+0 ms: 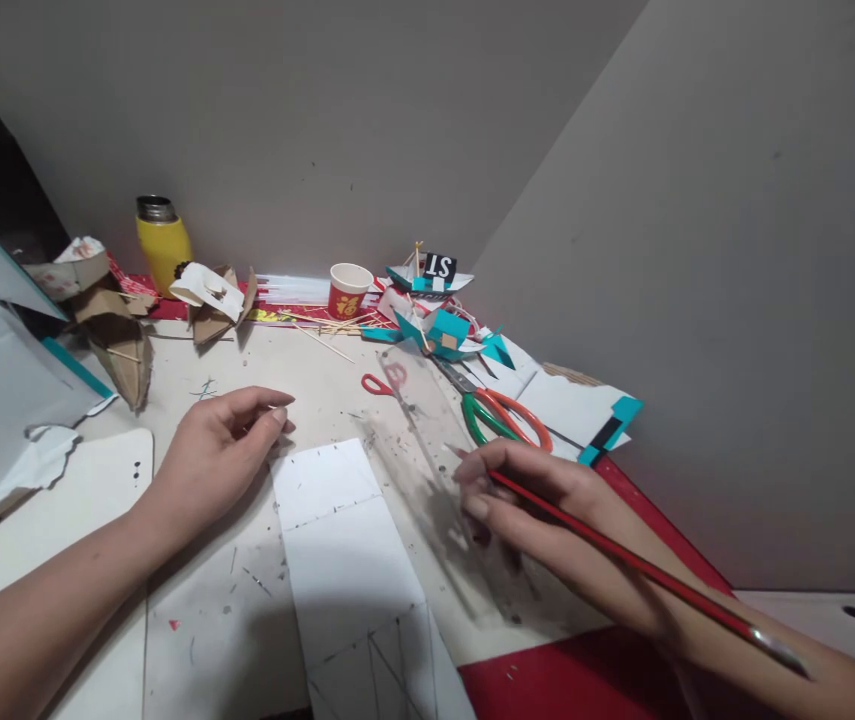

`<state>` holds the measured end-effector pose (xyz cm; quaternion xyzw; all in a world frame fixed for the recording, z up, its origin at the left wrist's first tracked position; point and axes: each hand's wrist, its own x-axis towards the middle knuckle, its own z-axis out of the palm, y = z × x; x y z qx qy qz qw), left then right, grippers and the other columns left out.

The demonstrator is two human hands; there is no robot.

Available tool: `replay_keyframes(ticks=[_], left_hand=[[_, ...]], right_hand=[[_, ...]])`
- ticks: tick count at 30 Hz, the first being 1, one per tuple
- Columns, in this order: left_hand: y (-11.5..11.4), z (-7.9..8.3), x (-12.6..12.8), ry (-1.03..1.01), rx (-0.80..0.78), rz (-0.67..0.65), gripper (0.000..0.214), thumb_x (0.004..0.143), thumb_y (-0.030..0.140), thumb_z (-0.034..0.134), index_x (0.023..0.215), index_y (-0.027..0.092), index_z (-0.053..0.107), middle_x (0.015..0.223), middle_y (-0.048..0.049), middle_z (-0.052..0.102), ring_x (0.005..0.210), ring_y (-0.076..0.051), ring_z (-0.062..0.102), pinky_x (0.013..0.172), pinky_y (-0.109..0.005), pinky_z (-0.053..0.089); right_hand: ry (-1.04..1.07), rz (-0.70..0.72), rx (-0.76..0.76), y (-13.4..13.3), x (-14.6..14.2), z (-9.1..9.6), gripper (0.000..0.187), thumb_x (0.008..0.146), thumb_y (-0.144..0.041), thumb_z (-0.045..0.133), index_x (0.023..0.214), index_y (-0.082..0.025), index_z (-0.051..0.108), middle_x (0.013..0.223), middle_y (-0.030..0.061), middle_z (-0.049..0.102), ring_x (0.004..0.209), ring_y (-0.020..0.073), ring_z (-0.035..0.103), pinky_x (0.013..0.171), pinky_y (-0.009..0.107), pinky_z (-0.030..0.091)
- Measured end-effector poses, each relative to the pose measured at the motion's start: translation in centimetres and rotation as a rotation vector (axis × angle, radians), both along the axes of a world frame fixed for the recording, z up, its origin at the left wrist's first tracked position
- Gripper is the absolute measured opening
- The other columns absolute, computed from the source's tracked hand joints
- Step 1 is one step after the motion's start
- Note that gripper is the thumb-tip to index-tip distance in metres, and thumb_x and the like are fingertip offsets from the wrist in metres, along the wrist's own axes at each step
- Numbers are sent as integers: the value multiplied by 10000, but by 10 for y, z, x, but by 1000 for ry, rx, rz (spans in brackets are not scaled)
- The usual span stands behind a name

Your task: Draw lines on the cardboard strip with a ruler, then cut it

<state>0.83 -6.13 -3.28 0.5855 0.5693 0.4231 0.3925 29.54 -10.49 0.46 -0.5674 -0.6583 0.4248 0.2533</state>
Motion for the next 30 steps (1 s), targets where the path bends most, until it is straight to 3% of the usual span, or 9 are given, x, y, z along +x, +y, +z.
replay_keyframes(ticks=[4, 9, 11, 14, 18, 22, 25, 27, 30], left_hand=[[-1, 8, -1, -117, -23, -7, 279, 888, 404, 668, 1043, 180, 730, 828, -61, 780, 641, -167, 646, 629, -316, 543], [-11, 32, 5, -199, -83, -44, 386, 852, 439, 702, 1110, 153, 726, 845, -64, 789, 643, -174, 680, 621, -306, 575], [-20, 41, 12, -195, -112, -128, 548, 838, 510, 700, 1250, 148, 683, 966, -95, 801, 754, -227, 737, 692, -356, 613], [-36, 51, 22, -153, -156, -227, 769, 830, 569, 706, 1470, 181, 533, 1306, -144, 716, 1094, -322, 718, 910, -435, 593], [-56, 58, 31, -231, -133, -335, 748, 868, 487, 726, 1535, 290, 450, 1514, -71, 572, 1361, -327, 548, 1077, -389, 493], [-55, 63, 31, -283, -36, -277, 471, 961, 454, 624, 1400, 287, 583, 1349, -33, 682, 1226, -250, 635, 995, -302, 525], [-43, 64, 23, -187, 41, -180, 349, 999, 475, 540, 1106, 197, 722, 967, -32, 756, 899, -201, 702, 796, -269, 565], [-33, 63, 16, -192, 17, -136, 355, 1002, 460, 517, 961, 173, 721, 736, -9, 701, 676, -169, 661, 638, -257, 549], [-24, 61, 6, -227, -22, -58, 321, 965, 432, 563, 853, 168, 706, 666, 5, 657, 579, -137, 606, 557, -231, 507]], right_hand=[[207, -32, -96, 9, -18, 8, 152, 847, -333, 664, 881, -237, 552, 640, -31, 609, 549, 135, 591, 448, 208, 500], [229, -4, -10, 22, -44, 16, 109, 821, -242, 629, 843, -228, 523, 600, -59, 576, 501, 109, 559, 475, 207, 467], [201, 28, 58, 26, -55, 16, 104, 813, -210, 611, 841, -226, 512, 587, -71, 548, 477, 102, 539, 476, 213, 450], [167, 87, 244, 32, -71, 14, 112, 793, -186, 602, 835, -225, 505, 620, -72, 518, 513, 99, 516, 504, 222, 432], [161, 225, 406, 36, -90, 11, 191, 798, -183, 632, 831, -238, 452, 687, -72, 514, 571, 91, 484, 550, 223, 419], [178, 376, 444, 35, -104, 17, 322, 763, -173, 711, 921, -249, 440, 758, -61, 553, 611, 104, 509, 572, 239, 438], [221, 452, 473, 34, -106, 26, 338, 749, -194, 764, 913, -242, 471, 791, -40, 584, 663, 121, 545, 621, 263, 487], [279, 396, 462, 39, -102, 30, 270, 815, -263, 758, 885, -239, 498, 805, -26, 600, 676, 125, 578, 629, 271, 510], [419, 165, 485, 57, -88, 29, 253, 898, -417, 714, 898, -246, 529, 812, -12, 620, 679, 131, 618, 564, 251, 507]])
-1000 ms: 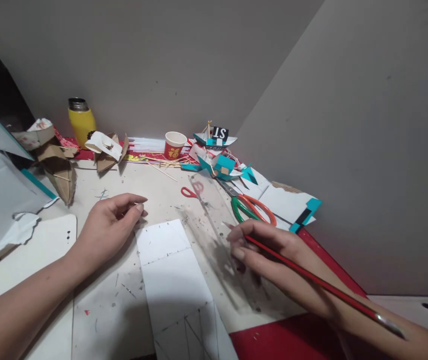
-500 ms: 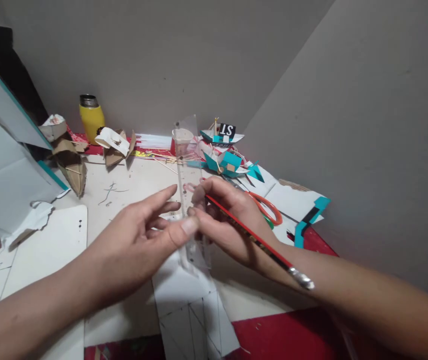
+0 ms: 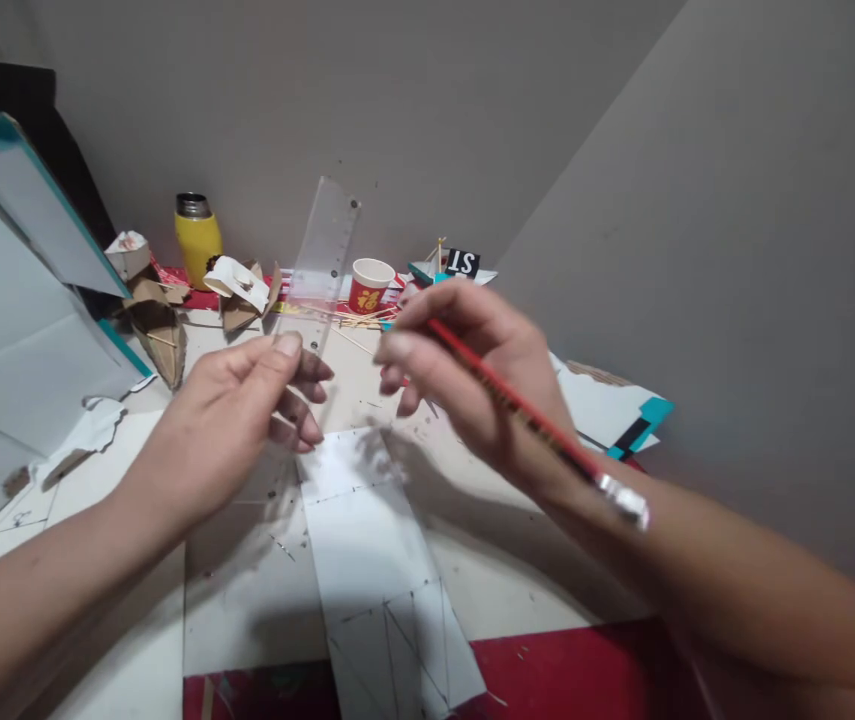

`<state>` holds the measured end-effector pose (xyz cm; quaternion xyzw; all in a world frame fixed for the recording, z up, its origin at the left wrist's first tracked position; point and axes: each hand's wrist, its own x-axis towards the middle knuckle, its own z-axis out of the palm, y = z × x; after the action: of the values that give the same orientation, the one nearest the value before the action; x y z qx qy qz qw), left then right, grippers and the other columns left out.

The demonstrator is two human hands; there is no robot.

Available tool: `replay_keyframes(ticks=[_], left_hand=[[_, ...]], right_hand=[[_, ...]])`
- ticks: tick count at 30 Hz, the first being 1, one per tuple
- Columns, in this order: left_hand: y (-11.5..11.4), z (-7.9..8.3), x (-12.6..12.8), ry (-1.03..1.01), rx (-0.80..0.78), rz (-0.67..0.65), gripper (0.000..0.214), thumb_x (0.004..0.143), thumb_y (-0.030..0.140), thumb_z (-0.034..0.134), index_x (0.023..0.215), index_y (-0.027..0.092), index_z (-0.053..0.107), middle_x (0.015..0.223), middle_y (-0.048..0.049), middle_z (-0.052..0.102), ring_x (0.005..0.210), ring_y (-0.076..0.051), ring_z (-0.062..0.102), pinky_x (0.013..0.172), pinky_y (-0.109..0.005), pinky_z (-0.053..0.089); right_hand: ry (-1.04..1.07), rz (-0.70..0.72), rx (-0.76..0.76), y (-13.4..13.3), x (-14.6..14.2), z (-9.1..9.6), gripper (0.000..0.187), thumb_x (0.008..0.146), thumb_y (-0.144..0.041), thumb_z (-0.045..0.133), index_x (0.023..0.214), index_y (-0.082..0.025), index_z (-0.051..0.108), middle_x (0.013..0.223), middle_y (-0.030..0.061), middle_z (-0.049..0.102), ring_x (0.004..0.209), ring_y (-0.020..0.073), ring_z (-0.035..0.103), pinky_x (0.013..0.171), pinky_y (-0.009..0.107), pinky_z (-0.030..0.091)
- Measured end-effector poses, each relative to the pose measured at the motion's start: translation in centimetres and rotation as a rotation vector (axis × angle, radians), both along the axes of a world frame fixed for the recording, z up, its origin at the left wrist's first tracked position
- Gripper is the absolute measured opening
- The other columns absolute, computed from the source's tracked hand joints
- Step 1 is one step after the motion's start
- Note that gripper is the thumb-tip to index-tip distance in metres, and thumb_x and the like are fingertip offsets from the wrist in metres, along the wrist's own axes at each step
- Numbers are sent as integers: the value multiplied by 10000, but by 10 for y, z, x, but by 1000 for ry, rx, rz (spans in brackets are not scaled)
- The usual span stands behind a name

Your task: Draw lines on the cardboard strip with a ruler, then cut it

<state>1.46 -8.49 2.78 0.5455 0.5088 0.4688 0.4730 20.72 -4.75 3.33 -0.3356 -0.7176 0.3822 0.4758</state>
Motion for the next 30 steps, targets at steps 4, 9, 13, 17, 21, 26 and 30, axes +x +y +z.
replay_keyframes(ticks=[4, 9, 13, 17, 21, 26, 30], left_hand=[[3, -6, -2, 33, -21, -35, 350, 941, 406, 589, 707, 163, 682, 603, 21, 585, 523, -90, 490, 493, -187, 401], [1, -19, 7, -41, -235, -224, 202, 843, 357, 695, 779, 182, 615, 547, 64, 544, 461, -71, 407, 445, -175, 302], [4, -27, 10, -15, -318, -279, 195, 790, 333, 713, 864, 182, 614, 558, 62, 596, 428, -85, 468, 427, -187, 357], [12, -33, 10, 15, -316, -212, 181, 783, 331, 681, 776, 169, 601, 563, 60, 587, 406, -80, 484, 417, -196, 407], [20, -39, 5, 11, -329, -207, 174, 772, 311, 691, 728, 168, 602, 526, 62, 556, 428, -83, 497, 423, -188, 433], [18, -40, 4, 21, -383, -257, 127, 798, 211, 666, 698, 152, 614, 512, 36, 600, 422, -74, 510, 430, -172, 435], [10, -44, 12, 7, -449, -339, 124, 816, 102, 620, 700, 147, 618, 517, 38, 602, 425, -76, 545, 434, -171, 444]], right_hand=[[154, -114, -137, 34, 17, -12, 324, 844, -493, 761, 923, -253, 559, 959, 15, 682, 797, 147, 664, 594, 244, 534], [203, 58, -445, 50, 19, -27, 387, 711, -429, 867, 888, -232, 585, 838, -9, 699, 731, 142, 666, 584, 244, 527], [190, 125, -577, 49, 17, -41, 369, 646, -298, 894, 837, -208, 592, 699, -32, 678, 641, 119, 640, 530, 204, 492], [161, 161, -685, 42, 14, -57, 358, 633, -269, 882, 819, -211, 581, 659, -32, 678, 590, 117, 623, 531, 222, 503], [155, 132, -658, 35, 13, -63, 372, 641, -334, 888, 807, -219, 576, 671, -28, 672, 584, 131, 624, 528, 249, 512], [184, -27, -556, 37, 13, -58, 410, 653, -439, 891, 809, -224, 579, 824, -2, 705, 712, 150, 656, 550, 238, 525], [173, -16, -641, 36, 10, -58, 463, 548, -403, 959, 760, -220, 591, 696, -24, 657, 620, 126, 601, 502, 210, 495]])
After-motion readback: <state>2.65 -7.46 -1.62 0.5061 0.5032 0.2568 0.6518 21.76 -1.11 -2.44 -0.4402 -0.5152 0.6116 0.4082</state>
